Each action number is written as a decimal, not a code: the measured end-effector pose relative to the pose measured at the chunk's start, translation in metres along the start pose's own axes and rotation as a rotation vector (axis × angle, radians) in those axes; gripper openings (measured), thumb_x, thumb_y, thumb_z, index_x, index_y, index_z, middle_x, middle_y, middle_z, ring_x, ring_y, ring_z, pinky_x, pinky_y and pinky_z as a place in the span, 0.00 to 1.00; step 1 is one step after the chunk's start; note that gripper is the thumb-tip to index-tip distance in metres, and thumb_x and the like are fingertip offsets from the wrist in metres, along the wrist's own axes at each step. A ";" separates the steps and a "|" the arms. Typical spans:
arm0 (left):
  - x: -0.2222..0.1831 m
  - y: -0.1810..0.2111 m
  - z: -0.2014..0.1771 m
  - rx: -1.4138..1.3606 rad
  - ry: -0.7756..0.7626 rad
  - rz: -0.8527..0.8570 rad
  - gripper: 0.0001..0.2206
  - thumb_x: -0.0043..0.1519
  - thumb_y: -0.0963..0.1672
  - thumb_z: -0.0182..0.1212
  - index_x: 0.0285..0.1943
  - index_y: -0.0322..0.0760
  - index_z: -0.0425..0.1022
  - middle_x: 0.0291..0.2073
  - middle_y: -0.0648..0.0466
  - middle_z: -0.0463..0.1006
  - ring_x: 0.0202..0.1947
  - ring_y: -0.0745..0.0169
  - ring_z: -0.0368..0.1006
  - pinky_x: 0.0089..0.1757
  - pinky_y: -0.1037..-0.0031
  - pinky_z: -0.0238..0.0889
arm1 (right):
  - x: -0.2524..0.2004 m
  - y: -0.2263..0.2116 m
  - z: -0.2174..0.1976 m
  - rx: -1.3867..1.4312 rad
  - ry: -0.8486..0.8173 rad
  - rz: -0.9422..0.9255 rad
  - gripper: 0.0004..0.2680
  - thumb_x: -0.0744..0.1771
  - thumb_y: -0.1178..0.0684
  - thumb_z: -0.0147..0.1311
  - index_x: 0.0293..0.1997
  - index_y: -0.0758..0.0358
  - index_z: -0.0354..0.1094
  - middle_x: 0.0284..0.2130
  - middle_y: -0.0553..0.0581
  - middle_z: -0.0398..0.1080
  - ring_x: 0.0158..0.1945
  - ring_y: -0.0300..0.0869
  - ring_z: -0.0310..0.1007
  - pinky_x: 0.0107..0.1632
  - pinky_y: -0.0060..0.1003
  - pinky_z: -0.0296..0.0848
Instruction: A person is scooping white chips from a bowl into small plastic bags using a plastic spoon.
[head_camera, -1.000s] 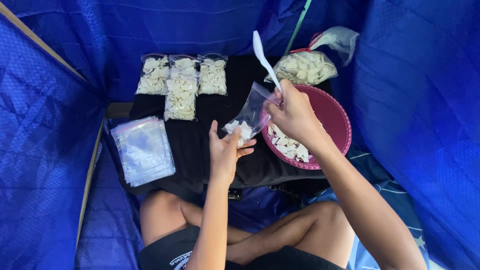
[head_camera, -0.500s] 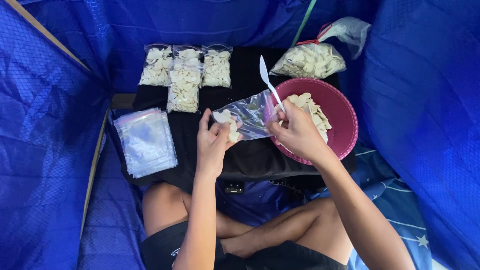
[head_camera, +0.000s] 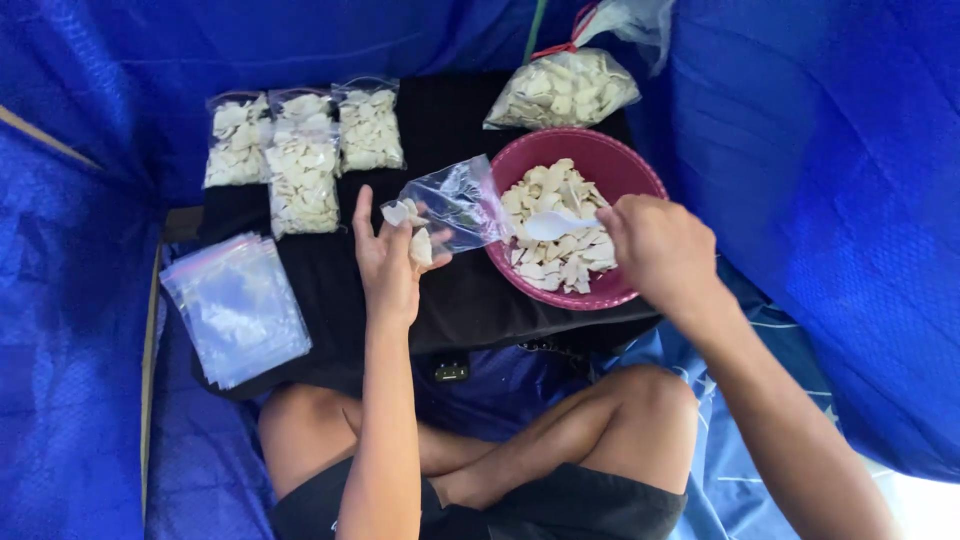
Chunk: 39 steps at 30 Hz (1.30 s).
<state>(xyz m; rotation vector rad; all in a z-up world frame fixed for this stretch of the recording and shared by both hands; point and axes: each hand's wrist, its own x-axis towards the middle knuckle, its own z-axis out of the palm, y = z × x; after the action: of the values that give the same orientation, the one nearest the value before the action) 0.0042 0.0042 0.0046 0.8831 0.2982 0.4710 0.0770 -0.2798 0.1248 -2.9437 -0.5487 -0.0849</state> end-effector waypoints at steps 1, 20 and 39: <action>0.002 -0.005 -0.001 0.002 -0.007 -0.001 0.31 0.69 0.39 0.49 0.80 0.54 0.41 0.52 0.43 0.75 0.36 0.36 0.82 0.29 0.57 0.83 | 0.000 -0.003 0.003 0.002 0.004 0.006 0.13 0.72 0.42 0.43 0.36 0.54 0.70 0.28 0.59 0.74 0.38 0.55 0.79 0.39 0.52 0.78; 0.003 -0.009 -0.009 0.061 -0.038 0.041 0.30 0.68 0.41 0.55 0.79 0.50 0.47 0.43 0.41 0.77 0.33 0.38 0.82 0.26 0.56 0.82 | 0.024 -0.001 0.004 0.133 -0.214 -0.011 0.09 0.69 0.48 0.50 0.39 0.57 0.77 0.35 0.66 0.77 0.48 0.64 0.77 0.48 0.59 0.75; 0.003 0.001 -0.016 0.150 0.051 0.125 0.25 0.72 0.44 0.50 0.77 0.50 0.48 0.44 0.41 0.81 0.32 0.53 0.83 0.27 0.65 0.83 | 0.018 0.000 0.030 0.015 0.096 -0.195 0.11 0.71 0.47 0.48 0.33 0.56 0.74 0.27 0.56 0.70 0.38 0.55 0.74 0.38 0.51 0.75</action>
<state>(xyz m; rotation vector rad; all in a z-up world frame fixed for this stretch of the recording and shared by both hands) -0.0006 0.0172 -0.0043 1.0411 0.3296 0.5936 0.0947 -0.2684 0.0965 -2.8450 -0.8152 -0.2407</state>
